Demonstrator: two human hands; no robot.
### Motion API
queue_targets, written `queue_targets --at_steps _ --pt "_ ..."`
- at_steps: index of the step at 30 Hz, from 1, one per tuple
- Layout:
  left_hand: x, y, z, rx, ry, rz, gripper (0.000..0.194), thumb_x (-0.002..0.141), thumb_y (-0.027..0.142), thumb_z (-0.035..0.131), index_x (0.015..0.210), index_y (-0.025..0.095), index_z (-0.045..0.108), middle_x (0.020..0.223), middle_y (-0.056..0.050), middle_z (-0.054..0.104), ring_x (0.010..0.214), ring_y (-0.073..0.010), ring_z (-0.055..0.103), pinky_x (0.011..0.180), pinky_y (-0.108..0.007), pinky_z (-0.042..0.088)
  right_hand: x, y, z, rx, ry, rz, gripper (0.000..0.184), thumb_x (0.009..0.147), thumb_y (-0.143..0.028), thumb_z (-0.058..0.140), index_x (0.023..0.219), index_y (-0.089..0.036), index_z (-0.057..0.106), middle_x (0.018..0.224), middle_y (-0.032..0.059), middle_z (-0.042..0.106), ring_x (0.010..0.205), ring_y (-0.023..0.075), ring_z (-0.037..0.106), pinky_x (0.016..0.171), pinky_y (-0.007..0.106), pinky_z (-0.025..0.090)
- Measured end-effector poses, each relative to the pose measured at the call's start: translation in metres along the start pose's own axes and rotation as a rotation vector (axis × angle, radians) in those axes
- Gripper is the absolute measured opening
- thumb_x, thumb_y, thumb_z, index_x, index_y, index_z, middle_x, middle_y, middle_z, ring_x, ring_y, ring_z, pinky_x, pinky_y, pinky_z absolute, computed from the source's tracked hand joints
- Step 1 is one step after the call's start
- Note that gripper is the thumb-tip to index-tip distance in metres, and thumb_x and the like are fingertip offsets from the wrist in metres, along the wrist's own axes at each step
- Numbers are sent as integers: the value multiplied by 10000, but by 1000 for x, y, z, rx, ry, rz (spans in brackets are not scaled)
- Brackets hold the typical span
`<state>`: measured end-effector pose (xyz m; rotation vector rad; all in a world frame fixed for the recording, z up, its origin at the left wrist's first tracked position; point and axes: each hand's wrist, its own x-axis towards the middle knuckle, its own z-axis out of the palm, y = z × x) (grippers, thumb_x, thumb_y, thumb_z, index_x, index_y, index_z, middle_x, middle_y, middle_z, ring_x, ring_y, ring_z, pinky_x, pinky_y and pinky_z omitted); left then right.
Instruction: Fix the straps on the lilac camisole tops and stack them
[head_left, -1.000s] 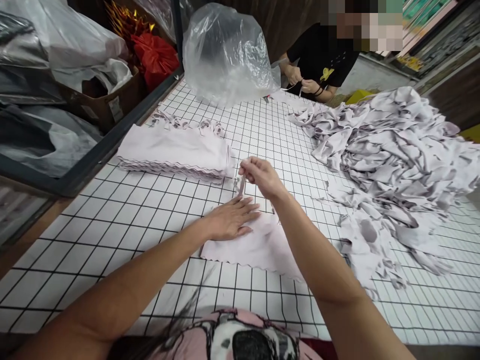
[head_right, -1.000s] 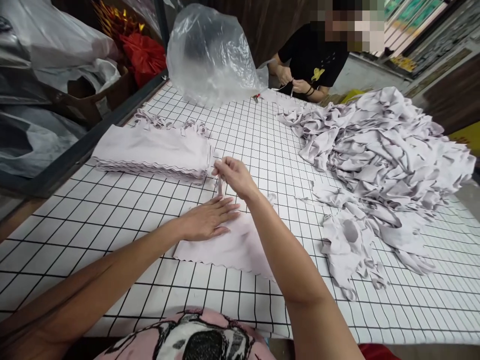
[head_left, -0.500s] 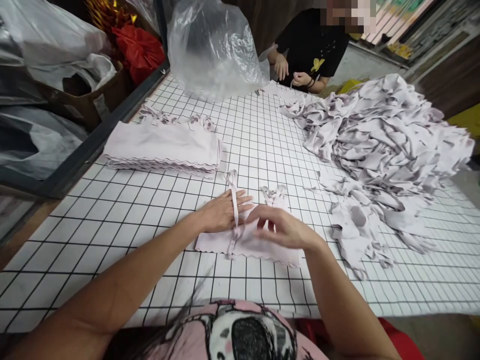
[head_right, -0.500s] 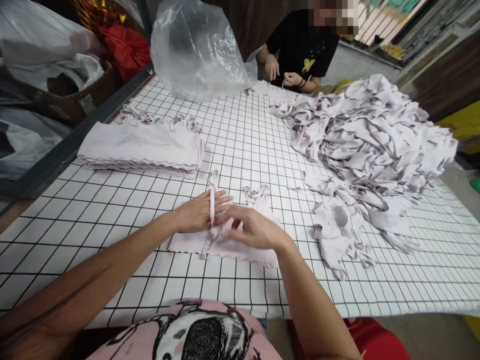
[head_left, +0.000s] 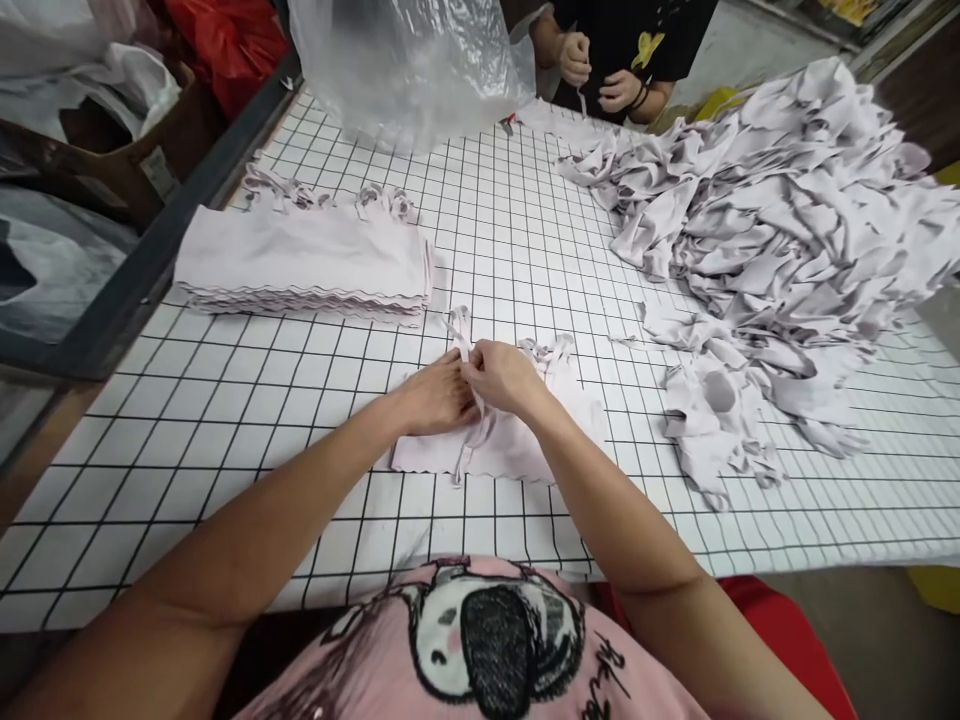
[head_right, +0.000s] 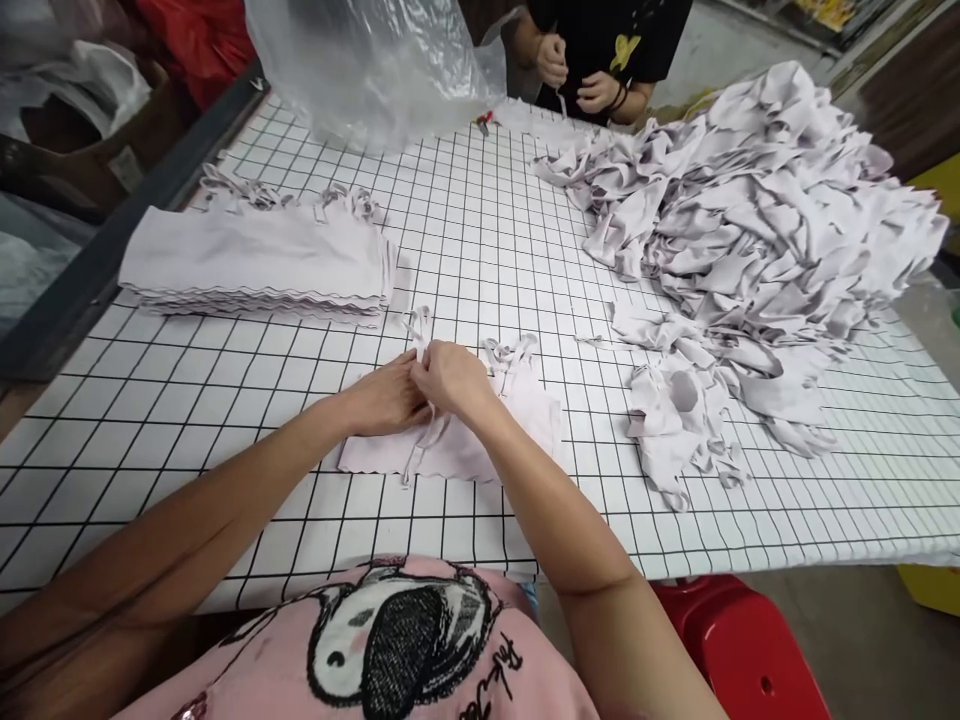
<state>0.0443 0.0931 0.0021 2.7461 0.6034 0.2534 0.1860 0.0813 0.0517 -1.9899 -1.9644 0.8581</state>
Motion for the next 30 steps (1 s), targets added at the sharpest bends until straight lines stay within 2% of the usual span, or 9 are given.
queue_targets --at_steps 3,5,8,10,13,17,20,24,30 --pt "0 -1 0 36 -12 7 322 908 265 400 717 188 648 807 -62 676 983 -243 541 1021 -416 272 -15 8 -5 332 -110 -31 132 854 -231 541 734 -189 505 683 21 629 622 134 562 578 265 410" --pt "0 -2 0 37 -7 20 301 929 306 410 960 186 684 1113 -80 674 1227 -268 453 1093 -417 218 -33 18 -9 566 -265 -54 123 883 -279 560 808 -182 550 714 20 655 655 133 603 622 270 454" --pt "0 -4 2 2 -29 1 478 950 424 416 1369 206 491 1514 -74 401 1438 -273 222 1160 -421 133 -67 37 -17 694 -466 -92 239 892 -383 595 793 -166 619 734 29 671 723 139 617 693 288 471" --pt "-1 -5 2 -13 -67 -22 554 964 463 382 1456 208 385 1585 -65 269 1472 -270 149 1178 -426 97 -89 50 -23 713 -573 -85 296 901 -419 589 785 -157 661 721 32 674 726 134 600 702 286 462" --pt "-2 -6 3 -36 -91 -34 553 976 464 355 1474 224 360 1598 -43 236 1486 -260 109 1192 -427 71 -107 67 -29 775 -636 -61 295 919 -415 573 908 -156 712 739 32 687 721 122 582 690 273 446" --pt "-3 -10 -3 -142 -46 -27 533 950 448 443 1440 243 407 1567 -42 316 1472 -257 173 1191 -433 140 -97 78 -28 957 -476 -25 262 901 -403 610 984 -187 732 793 23 686 641 78 514 582 231 389" --pt "-4 -11 -14 -313 32 -57 401 960 394 444 1322 247 537 1463 -53 468 1377 -235 371 1128 -402 312 -68 75 -25 1120 -251 6 242 864 -405 656 1005 -222 730 814 14 682 614 62 485 546 218 358" --pt "-5 2 -32 -468 212 -229 278 951 304 450 1125 250 659 1170 -45 653 1115 -196 587 978 -362 466 -28 60 -22 1167 -74 -36 271 823 -427 689 996 -222 729 867 28 703 623 71 487 575 234 381" --pt "0 30 -40 -742 359 -528 290 798 347 673 1056 215 695 1083 -48 707 956 -208 655 872 -362 521 -7 34 -16 1120 -16 -70 302 803 -458 685 955 -199 716 848 35 708 597 82 470 599 251 401"
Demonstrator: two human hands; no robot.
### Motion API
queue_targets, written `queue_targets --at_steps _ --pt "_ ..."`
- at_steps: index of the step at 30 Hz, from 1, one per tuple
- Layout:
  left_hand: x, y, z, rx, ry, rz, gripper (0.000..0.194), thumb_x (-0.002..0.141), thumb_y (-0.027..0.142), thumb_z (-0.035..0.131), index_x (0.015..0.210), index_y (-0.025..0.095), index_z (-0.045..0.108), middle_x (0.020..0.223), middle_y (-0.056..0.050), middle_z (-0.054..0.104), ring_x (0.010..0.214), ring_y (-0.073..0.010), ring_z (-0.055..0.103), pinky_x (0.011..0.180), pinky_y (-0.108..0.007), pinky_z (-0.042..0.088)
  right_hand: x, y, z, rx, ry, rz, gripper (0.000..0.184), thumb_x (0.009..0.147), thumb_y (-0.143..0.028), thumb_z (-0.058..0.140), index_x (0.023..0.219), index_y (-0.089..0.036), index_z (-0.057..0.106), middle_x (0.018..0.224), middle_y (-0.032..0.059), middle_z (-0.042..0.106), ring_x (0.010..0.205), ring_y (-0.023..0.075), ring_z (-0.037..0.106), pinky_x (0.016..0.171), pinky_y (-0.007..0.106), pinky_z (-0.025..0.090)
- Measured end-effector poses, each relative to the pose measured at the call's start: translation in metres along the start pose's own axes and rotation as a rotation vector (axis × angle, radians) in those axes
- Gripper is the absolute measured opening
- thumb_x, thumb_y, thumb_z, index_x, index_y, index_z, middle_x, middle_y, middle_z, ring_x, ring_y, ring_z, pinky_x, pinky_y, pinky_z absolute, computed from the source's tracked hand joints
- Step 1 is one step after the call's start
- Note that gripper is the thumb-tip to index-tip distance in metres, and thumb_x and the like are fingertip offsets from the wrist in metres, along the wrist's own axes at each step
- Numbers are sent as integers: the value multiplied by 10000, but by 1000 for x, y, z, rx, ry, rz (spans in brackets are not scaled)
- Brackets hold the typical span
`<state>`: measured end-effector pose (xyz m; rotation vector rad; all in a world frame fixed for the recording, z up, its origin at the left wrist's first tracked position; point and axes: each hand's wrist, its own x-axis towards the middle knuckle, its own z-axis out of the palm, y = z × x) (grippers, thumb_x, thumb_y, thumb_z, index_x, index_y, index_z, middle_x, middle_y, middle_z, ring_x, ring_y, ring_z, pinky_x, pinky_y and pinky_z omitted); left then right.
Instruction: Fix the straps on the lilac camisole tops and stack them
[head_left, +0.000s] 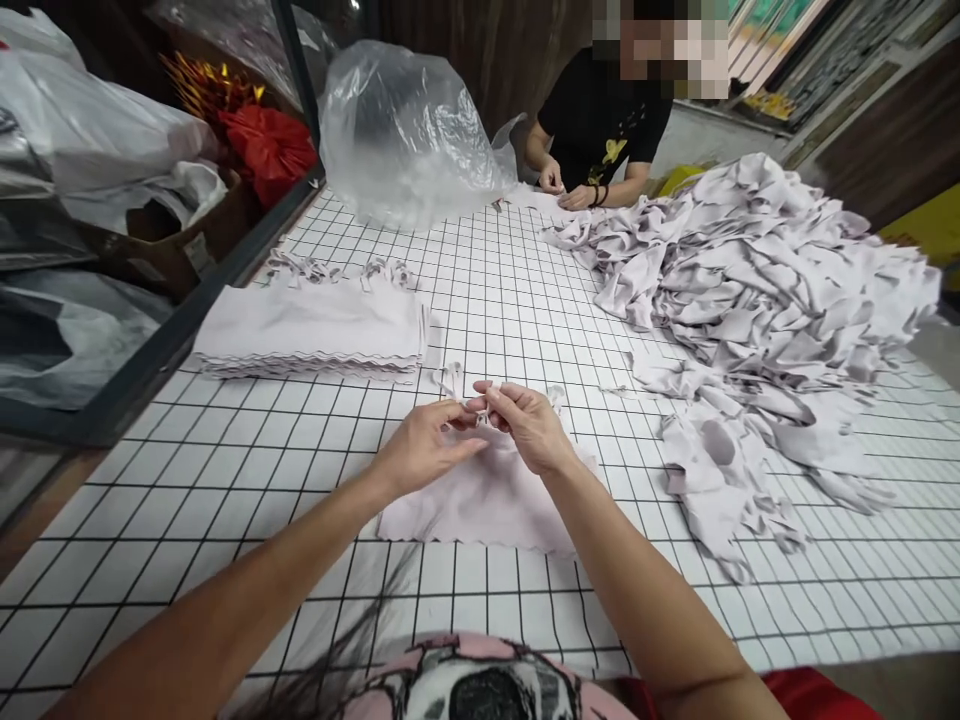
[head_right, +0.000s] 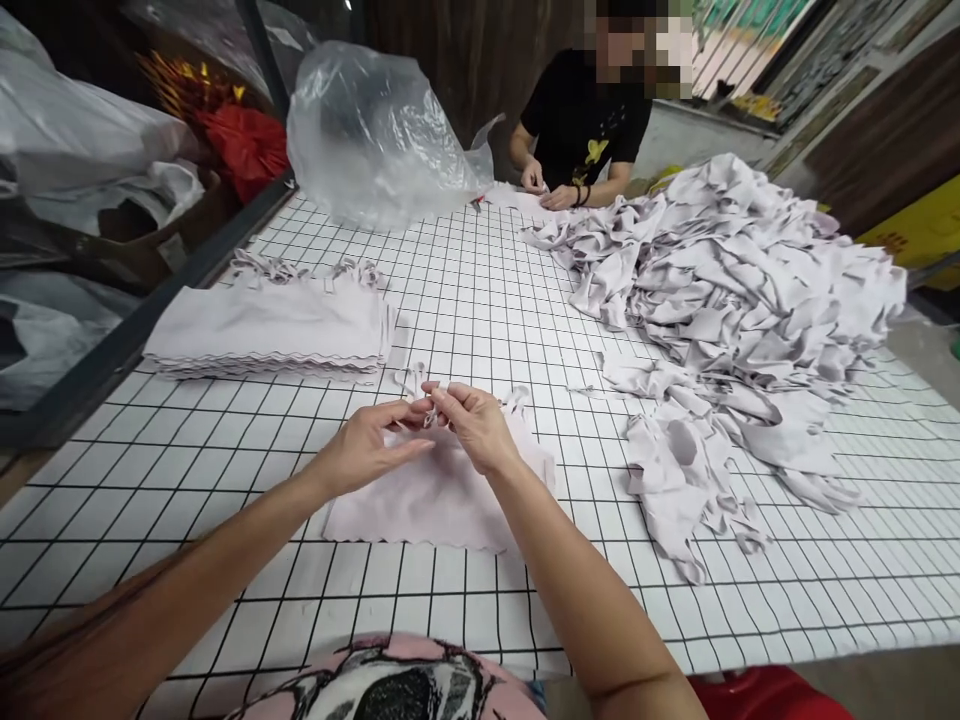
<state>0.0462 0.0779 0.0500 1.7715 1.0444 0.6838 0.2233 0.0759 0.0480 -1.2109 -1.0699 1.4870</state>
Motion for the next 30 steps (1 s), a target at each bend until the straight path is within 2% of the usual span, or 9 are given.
queue_targets --at_steps 6,9,12,14,15,17,20,25,30 --pt "3 -3 8 -256 18 -98 244 851 394 615 829 188 744 913 -60 749 1057 -234 644 876 -350 523 0 1 3 -79 -38 -15 307 824 -491 643 837 -185 668 920 53 695 674 106 531 606 249 413" --pt "2 -8 5 -356 -32 -163 285 840 433 630 822 173 746 898 -76 750 928 -209 677 833 -347 540 2 8 -5 -141 -23 -26 334 840 -513 612 792 -183 621 1004 61 672 689 108 531 584 246 403" --pt "0 -8 1 -349 -64 -214 286 830 431 641 807 164 740 879 -79 749 803 -177 681 781 -331 547 0 12 -11 -350 136 -139 286 862 -472 599 900 -190 611 973 71 651 754 145 550 662 283 445" --pt "-1 -5 -1 -270 -86 -204 267 838 405 624 780 170 735 841 -67 747 790 -179 679 752 -323 545 -3 8 -12 -557 237 -325 263 888 -412 584 1038 -196 601 1046 93 633 897 189 560 764 332 458" --pt "-1 -3 -2 -219 -98 -194 261 845 390 608 770 173 734 823 -59 743 779 -180 677 736 -319 541 -5 4 -11 -653 217 -428 261 900 -378 576 1093 -203 593 1101 100 622 983 208 548 821 357 450" --pt "0 2 -4 -106 -127 -173 267 857 365 573 758 176 732 780 -44 732 740 -176 664 698 -306 524 -9 -4 -8 -801 7 -564 244 925 -319 552 1148 -227 593 1163 88 620 1102 225 513 920 400 407" --pt "3 6 -8 1 -141 -157 276 860 353 544 753 178 729 740 -25 716 684 -161 639 633 -279 486 -8 -11 -7 -877 -286 -573 197 946 -289 538 1116 -259 633 1058 42 676 1071 212 532 961 424 369" --pt "4 2 -12 2 -167 -155 264 877 349 521 804 190 718 786 -13 715 737 -161 644 662 -269 479 3 -7 -12 -822 -286 -532 111 916 -299 598 952 -237 683 869 26 689 893 194 574 900 410 406" --pt "1 -15 -11 433 -28 54 162 859 297 580 912 187 686 838 -33 672 832 -202 577 746 -335 442 7 6 -17 -725 -270 -409 96 906 -266 601 913 -223 687 874 25 693 843 168 598 810 349 461"
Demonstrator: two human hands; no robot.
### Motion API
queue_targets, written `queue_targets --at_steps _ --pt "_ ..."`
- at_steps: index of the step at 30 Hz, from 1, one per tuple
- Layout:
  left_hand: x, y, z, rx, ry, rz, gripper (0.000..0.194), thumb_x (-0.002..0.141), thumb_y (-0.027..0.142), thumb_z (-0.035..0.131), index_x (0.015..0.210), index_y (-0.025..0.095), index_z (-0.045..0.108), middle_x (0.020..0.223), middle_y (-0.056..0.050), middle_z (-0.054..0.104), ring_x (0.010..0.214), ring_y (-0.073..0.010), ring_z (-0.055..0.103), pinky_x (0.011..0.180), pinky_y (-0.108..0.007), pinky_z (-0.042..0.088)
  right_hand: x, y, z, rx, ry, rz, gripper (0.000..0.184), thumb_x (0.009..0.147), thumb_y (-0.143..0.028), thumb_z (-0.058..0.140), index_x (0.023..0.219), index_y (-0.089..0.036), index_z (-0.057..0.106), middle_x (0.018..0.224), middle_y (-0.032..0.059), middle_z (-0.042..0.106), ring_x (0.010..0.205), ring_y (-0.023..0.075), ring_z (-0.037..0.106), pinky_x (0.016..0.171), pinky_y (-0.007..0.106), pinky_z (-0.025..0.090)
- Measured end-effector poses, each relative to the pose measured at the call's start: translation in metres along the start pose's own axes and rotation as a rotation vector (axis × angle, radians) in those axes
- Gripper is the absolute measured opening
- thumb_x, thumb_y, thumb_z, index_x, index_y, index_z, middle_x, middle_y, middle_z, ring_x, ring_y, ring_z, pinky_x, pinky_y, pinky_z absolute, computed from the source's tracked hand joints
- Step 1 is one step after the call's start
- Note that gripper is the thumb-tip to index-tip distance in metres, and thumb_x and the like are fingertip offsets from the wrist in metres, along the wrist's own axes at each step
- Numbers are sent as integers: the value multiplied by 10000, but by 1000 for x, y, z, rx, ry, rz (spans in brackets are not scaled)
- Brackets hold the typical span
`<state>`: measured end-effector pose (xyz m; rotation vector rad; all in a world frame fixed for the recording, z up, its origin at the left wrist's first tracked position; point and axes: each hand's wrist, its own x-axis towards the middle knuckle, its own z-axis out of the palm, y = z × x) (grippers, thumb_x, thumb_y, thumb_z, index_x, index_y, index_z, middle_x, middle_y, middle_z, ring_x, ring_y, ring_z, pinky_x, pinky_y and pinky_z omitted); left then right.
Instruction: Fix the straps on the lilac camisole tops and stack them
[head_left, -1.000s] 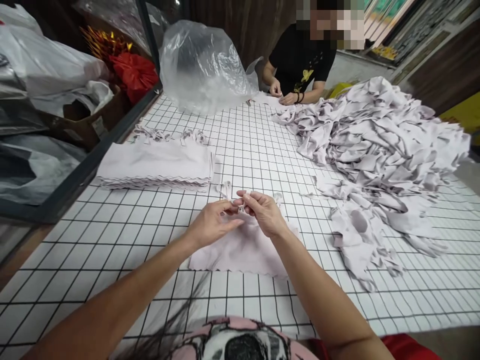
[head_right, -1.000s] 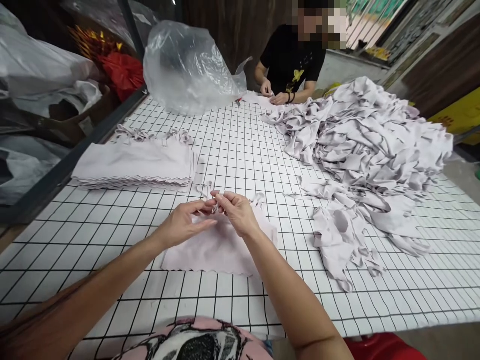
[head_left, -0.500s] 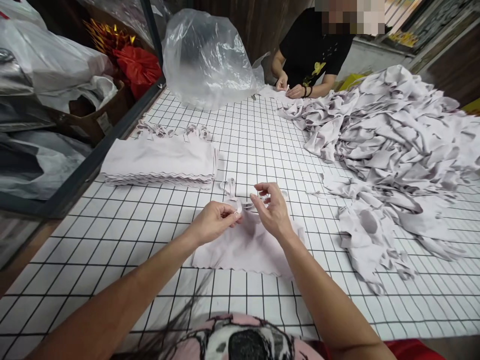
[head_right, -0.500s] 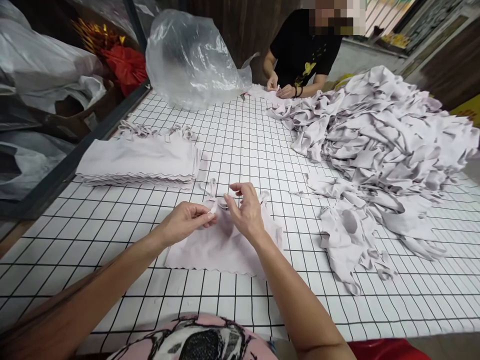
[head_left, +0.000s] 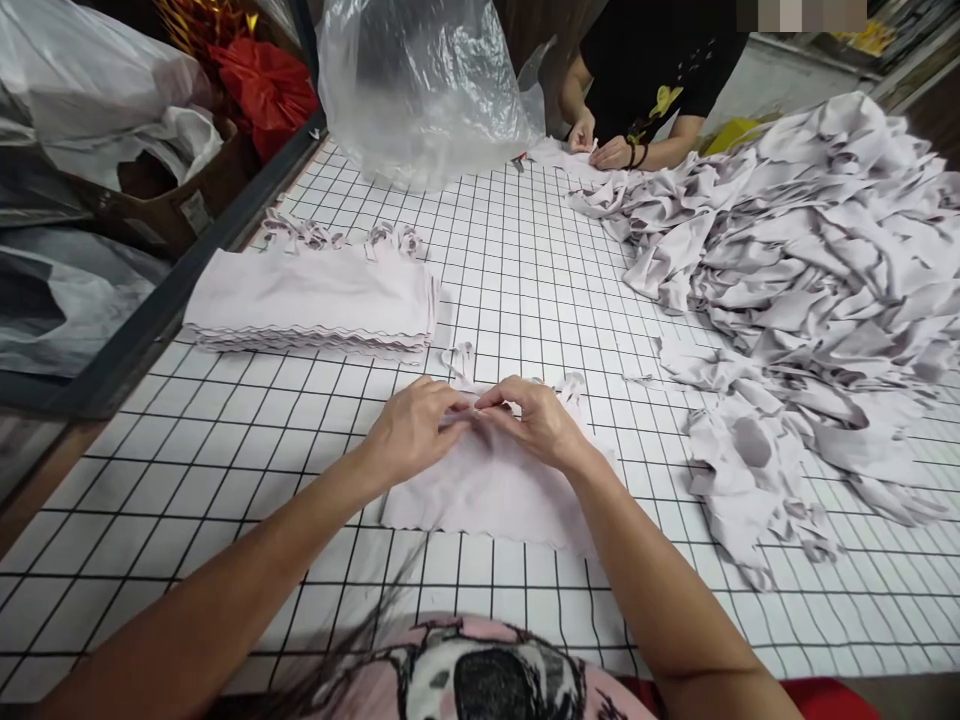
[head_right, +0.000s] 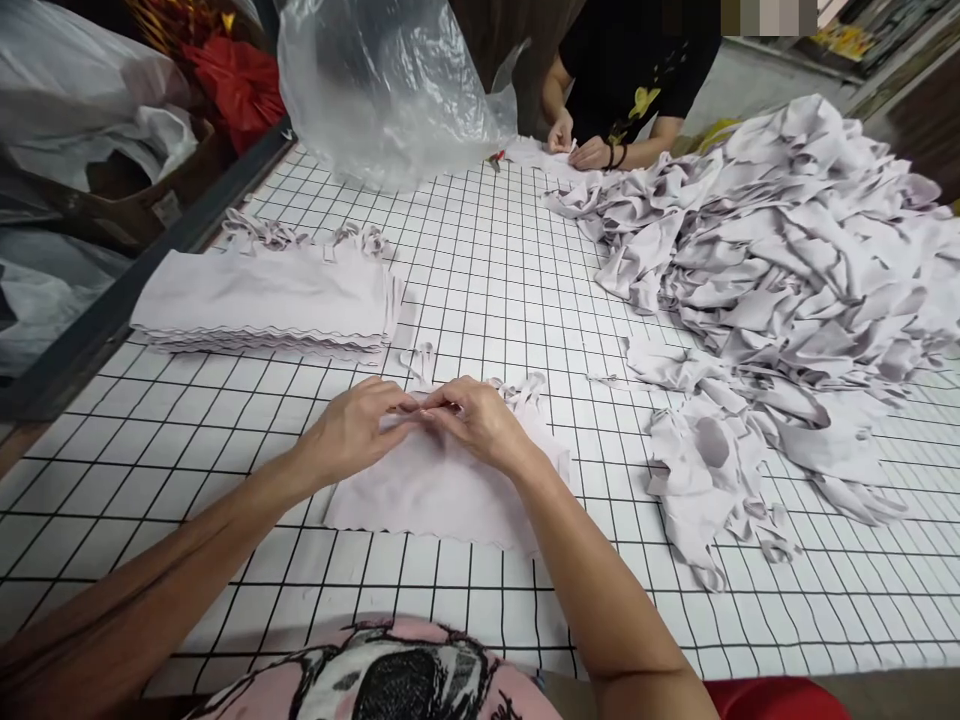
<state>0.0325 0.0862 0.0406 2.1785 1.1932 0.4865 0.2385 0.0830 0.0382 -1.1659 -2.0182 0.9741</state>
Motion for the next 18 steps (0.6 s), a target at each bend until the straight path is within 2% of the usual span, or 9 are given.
queue_targets --at_steps 3,5,12,18 --pt "-3 -8 10 192 -2 116 217 795 327 693 950 182 647 928 -50 652 916 -234 532 797 -372 403 -3 6 5 84 -18 96 106 902 -271 599 929 -218 687 908 32 685 835 160 614 765 321 482" --pt "-4 -12 17 235 -13 136 246 784 356 714 931 183 622 925 -48 645 909 -234 521 780 -368 380 -5 8 6 96 -50 128 109 900 -274 598 913 -208 684 890 38 673 813 159 612 749 318 483" --pt "-4 -15 25 38 -43 11 139 814 331 672 818 199 630 665 18 589 789 -187 549 791 -360 366 -8 9 6 18 -46 86 131 935 -243 543 837 -193 614 825 33 630 811 158 549 757 316 434" --pt "-4 -13 29 12 6 -20 193 819 337 624 682 200 627 559 35 548 680 -156 544 794 -354 387 -11 10 12 -36 -95 53 134 941 -272 544 829 -209 585 810 30 623 854 182 517 813 350 404"
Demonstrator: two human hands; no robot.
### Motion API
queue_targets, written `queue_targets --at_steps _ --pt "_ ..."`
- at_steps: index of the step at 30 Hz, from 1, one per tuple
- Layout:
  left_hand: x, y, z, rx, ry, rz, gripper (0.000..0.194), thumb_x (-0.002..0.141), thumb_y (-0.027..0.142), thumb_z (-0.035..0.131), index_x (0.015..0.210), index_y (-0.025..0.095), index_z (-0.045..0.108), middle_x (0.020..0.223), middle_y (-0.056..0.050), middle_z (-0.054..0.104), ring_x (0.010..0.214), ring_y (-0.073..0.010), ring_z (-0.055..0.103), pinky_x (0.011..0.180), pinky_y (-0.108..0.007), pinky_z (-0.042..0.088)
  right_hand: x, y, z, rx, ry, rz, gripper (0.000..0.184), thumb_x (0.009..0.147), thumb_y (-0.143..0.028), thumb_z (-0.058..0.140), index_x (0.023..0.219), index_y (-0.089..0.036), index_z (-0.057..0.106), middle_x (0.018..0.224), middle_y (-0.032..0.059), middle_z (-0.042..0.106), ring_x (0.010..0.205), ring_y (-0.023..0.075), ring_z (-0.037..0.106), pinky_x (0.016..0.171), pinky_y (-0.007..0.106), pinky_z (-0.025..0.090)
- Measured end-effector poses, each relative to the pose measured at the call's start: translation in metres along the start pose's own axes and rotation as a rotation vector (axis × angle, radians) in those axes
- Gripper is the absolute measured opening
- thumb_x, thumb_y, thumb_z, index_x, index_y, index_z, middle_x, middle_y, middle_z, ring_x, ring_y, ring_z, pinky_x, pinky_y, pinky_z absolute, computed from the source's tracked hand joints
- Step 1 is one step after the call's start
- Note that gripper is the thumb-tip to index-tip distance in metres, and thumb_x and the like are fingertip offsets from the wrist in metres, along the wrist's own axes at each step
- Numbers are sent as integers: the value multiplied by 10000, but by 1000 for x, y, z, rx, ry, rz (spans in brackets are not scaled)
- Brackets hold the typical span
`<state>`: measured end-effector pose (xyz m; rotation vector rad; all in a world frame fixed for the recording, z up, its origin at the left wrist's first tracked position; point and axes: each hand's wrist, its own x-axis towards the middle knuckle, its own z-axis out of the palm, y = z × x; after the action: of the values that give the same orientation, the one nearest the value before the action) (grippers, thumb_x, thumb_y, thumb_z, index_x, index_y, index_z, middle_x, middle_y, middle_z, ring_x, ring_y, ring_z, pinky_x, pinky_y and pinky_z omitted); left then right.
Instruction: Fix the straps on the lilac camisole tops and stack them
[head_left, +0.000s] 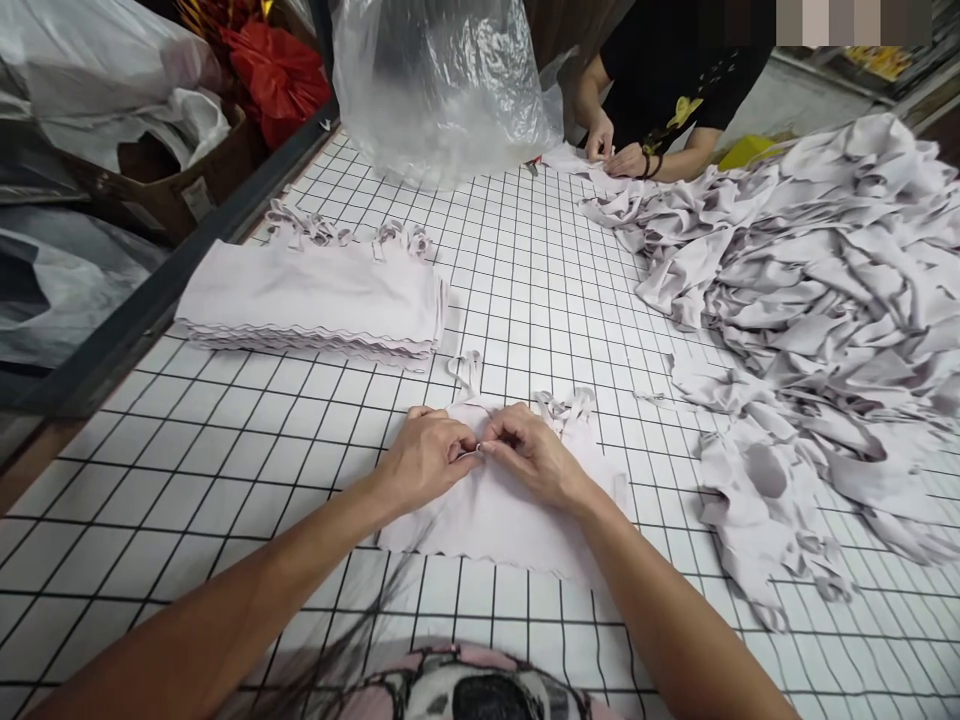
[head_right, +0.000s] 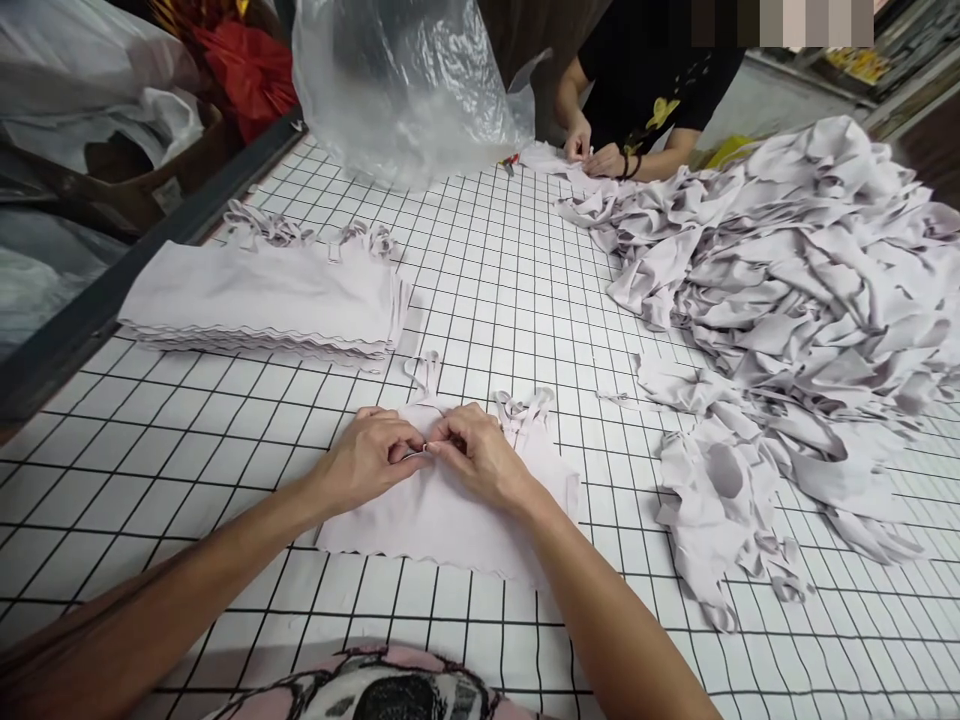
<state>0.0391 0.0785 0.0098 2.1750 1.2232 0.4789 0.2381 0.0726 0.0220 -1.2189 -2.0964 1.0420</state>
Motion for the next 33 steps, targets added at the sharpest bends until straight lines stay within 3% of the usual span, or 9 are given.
queue_targets --at_steps 8,33 --pt "2 4 2 21 21 0 303 792 254 576 520 181 467 492 40 487 600 -136 508 801 -358 414 0 1 5 -8 -11 41 143 931 -270 562 804 -209 583 782 24 623 834 181 530 836 370 385" --pt "4 4 5 -5 26 -17 178 751 217 583 578 174 576 497 45 535 577 -123 498 890 -379 386 -4 4 8 -66 16 -26 109 927 -223 537 823 -205 562 790 16 615 805 168 520 841 379 379"
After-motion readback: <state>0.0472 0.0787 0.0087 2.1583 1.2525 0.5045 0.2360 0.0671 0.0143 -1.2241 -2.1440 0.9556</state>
